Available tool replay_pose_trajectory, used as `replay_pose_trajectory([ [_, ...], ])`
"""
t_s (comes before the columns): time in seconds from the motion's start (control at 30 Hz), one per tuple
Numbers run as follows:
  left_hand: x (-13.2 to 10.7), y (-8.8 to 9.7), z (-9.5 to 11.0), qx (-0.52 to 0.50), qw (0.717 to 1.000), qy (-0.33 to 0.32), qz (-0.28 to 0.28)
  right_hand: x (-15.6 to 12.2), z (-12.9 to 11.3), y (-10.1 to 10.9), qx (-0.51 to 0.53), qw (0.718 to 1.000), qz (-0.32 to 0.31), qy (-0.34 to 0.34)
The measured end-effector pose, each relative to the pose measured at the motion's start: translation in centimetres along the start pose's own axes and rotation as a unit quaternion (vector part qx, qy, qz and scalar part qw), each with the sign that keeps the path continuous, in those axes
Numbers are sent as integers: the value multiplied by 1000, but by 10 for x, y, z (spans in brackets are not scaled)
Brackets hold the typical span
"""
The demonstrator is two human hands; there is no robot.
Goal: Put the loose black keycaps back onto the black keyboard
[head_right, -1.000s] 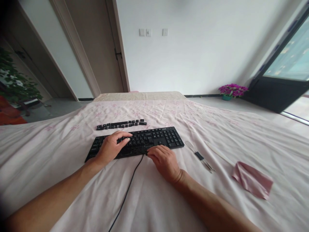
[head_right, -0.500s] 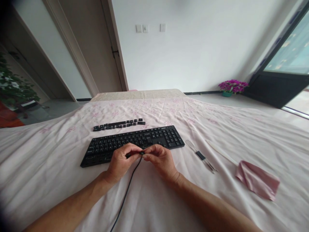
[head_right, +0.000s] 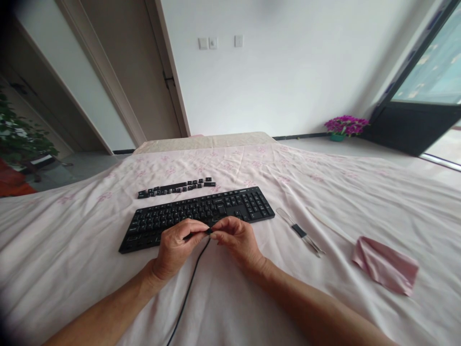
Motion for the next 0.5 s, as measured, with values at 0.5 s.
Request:
replay_pose_trajectory([
  [0.5,-3,-3,-8,-15,997,77,7,0,5,1,0,1000,0,-11],
])
Point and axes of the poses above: each hand's wrist, its own x-axis towards the middle knuckle, its own y-axis out of the back of the hand, z = x × y, the point moved 7 cm from there along x, towards the middle knuckle, and after that the axes turned 14 degrees about z, right-handed, at the moved point
